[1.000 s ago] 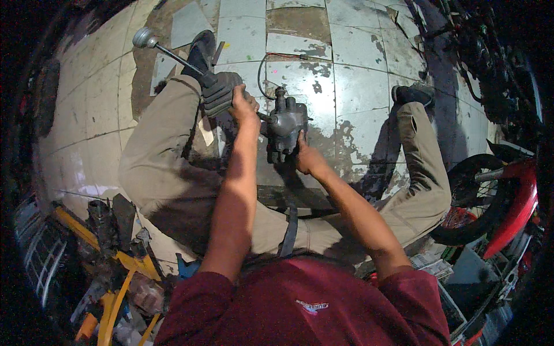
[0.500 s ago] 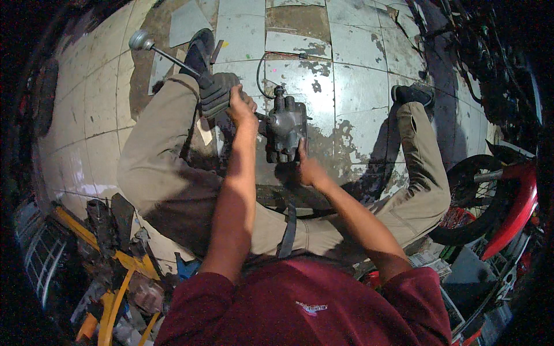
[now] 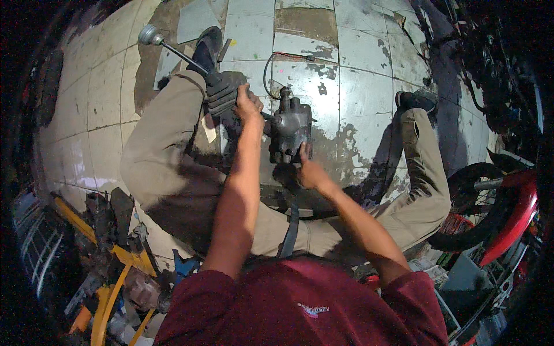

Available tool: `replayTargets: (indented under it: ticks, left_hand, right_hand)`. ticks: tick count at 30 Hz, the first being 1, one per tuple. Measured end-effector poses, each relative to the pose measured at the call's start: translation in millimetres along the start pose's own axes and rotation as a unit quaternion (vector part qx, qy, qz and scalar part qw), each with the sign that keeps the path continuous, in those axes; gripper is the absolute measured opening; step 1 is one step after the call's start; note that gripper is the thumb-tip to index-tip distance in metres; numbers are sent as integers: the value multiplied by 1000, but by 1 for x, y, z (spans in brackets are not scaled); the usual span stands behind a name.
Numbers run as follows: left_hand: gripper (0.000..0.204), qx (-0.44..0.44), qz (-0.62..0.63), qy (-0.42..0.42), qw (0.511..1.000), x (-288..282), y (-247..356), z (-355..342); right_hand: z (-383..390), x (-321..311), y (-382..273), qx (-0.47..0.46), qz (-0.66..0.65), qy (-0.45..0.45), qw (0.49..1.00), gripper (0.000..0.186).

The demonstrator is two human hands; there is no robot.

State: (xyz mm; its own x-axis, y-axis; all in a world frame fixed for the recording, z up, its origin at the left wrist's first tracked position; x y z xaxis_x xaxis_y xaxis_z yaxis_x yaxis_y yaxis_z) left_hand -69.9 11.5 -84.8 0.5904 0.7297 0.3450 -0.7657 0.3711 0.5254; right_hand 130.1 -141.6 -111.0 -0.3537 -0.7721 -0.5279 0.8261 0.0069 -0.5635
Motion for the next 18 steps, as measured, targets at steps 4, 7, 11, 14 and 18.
replayTargets:
  ticks: [4, 7, 11, 14, 18]
  left_hand:
    - [27, -3, 13, 24, 1000, 0, -1, 5]
    - [27, -5, 5, 24, 1000, 1, -2, 4]
    - [25, 1, 16, 21, 1000, 0, 0, 2]
    - [24, 8, -1, 9, 1000, 2, -1, 2]
    - [22, 12, 20, 15, 1000, -1, 2, 4]
  right_hand:
    - [-3, -10, 0, -13, -37, 30, 999, 94]
    - [-4, -10, -3, 20, -40, 5, 999, 93]
    - [5, -1, -7, -32, -66, 49, 996, 92]
    - [-11, -18, 2, 13, -70, 48, 996, 92]
    - [-1, -2, -11, 6, -46, 20, 999, 90]
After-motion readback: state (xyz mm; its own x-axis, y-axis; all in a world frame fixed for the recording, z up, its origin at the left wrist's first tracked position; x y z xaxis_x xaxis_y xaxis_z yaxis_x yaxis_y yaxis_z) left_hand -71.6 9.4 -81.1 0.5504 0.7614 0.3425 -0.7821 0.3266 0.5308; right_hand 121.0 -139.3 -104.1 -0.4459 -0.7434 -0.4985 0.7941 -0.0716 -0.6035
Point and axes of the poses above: each hand's wrist, its own z-axis away from the middle knuckle, its own x-axis out of the palm, y = z × x, the point moved 9 cm from there along -z, towards the middle knuckle, and after that the axes turned 12 degrees about -x, right-handed, at the moved point
